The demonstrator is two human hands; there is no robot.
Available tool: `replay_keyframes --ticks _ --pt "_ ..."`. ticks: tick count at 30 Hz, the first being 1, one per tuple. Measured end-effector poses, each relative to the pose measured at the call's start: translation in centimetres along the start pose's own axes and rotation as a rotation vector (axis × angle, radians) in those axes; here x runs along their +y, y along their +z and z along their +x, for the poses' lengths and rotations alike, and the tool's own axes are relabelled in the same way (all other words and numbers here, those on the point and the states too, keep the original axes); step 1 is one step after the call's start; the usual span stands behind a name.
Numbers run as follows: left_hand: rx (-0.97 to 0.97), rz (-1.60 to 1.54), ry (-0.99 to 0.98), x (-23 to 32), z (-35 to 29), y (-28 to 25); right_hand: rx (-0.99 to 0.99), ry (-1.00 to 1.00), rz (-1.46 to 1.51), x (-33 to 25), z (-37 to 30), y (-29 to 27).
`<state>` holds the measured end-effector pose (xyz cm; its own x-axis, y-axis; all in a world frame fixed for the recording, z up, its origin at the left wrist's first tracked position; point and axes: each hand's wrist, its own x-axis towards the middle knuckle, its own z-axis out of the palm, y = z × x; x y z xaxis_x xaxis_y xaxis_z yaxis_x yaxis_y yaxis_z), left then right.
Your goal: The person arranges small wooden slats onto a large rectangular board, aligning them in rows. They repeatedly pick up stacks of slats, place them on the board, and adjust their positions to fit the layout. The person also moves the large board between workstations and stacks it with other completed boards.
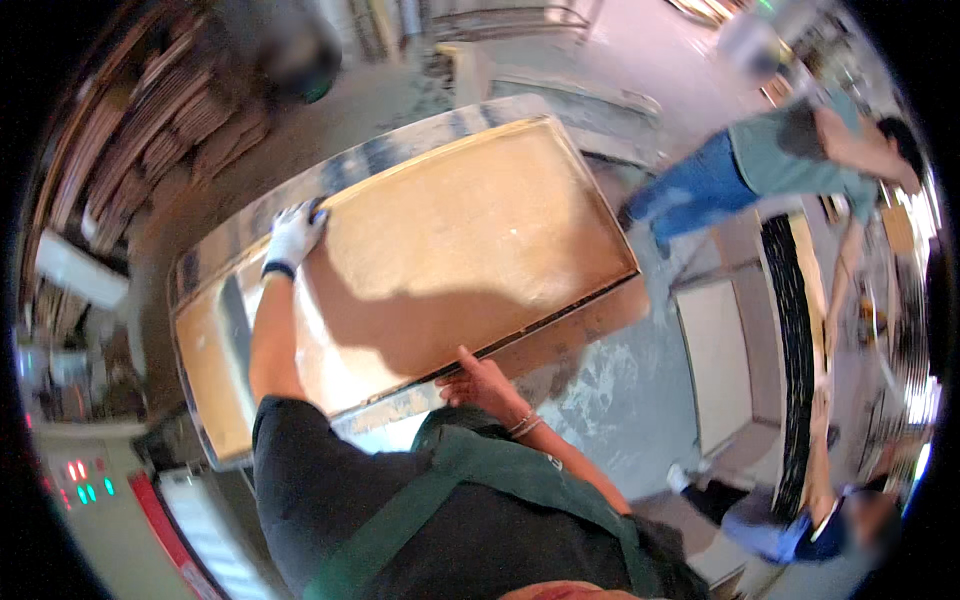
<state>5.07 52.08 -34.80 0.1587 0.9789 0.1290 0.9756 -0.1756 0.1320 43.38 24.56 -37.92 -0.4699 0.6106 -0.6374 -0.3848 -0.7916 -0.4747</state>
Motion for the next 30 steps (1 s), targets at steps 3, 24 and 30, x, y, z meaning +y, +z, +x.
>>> replay_keyframes --ticks 3,24,30 --pt "-0.094 -0.038 -0.027 -0.5 0.4 -0.6 0.120 0.015 0.039 0.4 0.8 1.1" --pt "-0.050 -0.381 0.225 19.6 6.0 -2.5 -0.295 -1.027 0.078 -10.8 -20.1 -5.3" --pt "-0.122 -0.509 0.615 40.9 -1.1 -3.5 -1.133 -1.466 -0.030 -17.0 -38.5 3.9"
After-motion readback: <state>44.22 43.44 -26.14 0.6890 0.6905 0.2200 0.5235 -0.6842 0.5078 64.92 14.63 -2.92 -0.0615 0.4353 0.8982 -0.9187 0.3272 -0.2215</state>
